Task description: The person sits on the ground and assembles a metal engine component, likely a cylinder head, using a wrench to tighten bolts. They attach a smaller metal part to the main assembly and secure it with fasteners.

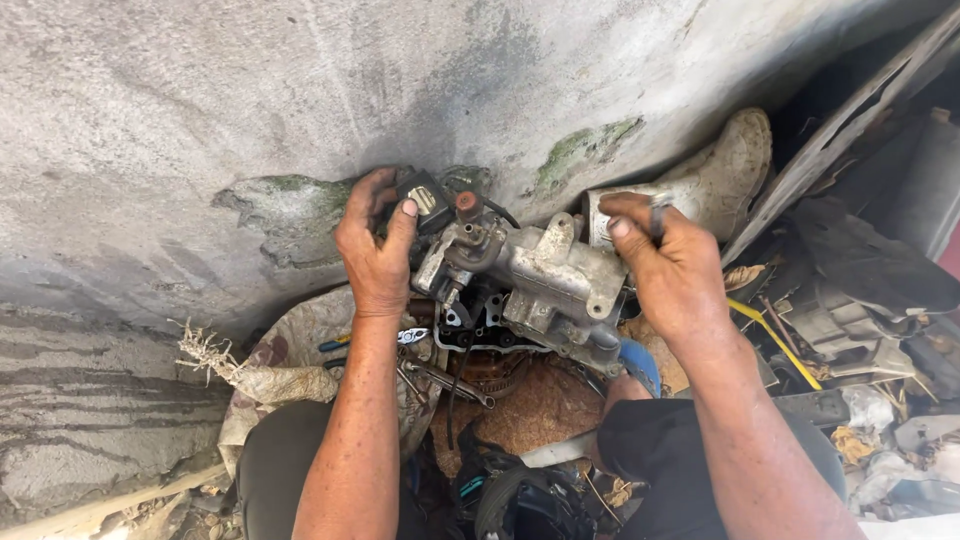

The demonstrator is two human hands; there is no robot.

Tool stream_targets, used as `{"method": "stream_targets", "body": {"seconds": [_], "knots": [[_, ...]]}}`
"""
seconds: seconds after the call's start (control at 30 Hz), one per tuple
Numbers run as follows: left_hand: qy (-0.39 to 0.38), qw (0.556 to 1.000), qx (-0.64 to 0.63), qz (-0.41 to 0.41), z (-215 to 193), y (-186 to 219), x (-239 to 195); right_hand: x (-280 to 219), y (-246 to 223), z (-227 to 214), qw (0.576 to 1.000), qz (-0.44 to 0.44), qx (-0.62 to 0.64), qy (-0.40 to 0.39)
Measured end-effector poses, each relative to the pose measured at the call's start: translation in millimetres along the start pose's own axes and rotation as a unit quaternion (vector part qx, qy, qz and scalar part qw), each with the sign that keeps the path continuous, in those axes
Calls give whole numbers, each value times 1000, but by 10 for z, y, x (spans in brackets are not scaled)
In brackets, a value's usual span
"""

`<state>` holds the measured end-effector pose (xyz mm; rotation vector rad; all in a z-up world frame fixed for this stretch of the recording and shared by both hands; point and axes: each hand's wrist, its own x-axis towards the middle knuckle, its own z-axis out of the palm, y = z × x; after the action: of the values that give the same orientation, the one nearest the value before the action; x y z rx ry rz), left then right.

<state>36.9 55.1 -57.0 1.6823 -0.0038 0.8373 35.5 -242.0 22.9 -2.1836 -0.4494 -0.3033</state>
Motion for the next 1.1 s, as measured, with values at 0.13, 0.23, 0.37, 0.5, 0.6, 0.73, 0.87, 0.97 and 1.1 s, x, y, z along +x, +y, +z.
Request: {"method": "stream_targets", "body": {"seconds": [0.13,0.23,0.37,0.5,0.6,0.73,0.87,0.97,1.1], "knots": [[-9,999,-30,8,-9,-19,6,-37,-14,-12,1000,27,6,5],[-20,999,-26,36,-43,-27,-40,-172,-45,-40,993,-21,-112,-20],[-30,996,-11,85,-90,-18,-155,-442,-54,-63,989,-77,-125,-17],[-50,992,17,118,-175,99,-230,-719,-103,-82,988,-105,-113,-18],[-64,985,57,153,-227,232,-249,-811,-163,-79,986,-127,-110,3],[-78,982,89,149,-244,216,-271,-877,46,24,988,-137,-72,25],[-78,977,138,144,-264,266,-284,-828,-21,79,988,-111,-93,57],[-27,986,125,112,-227,474,-376,-816,-67,84,981,-103,-147,66],[-35,959,207,189,-239,871,-620,-707,-63,90,983,-82,-146,77]]}}
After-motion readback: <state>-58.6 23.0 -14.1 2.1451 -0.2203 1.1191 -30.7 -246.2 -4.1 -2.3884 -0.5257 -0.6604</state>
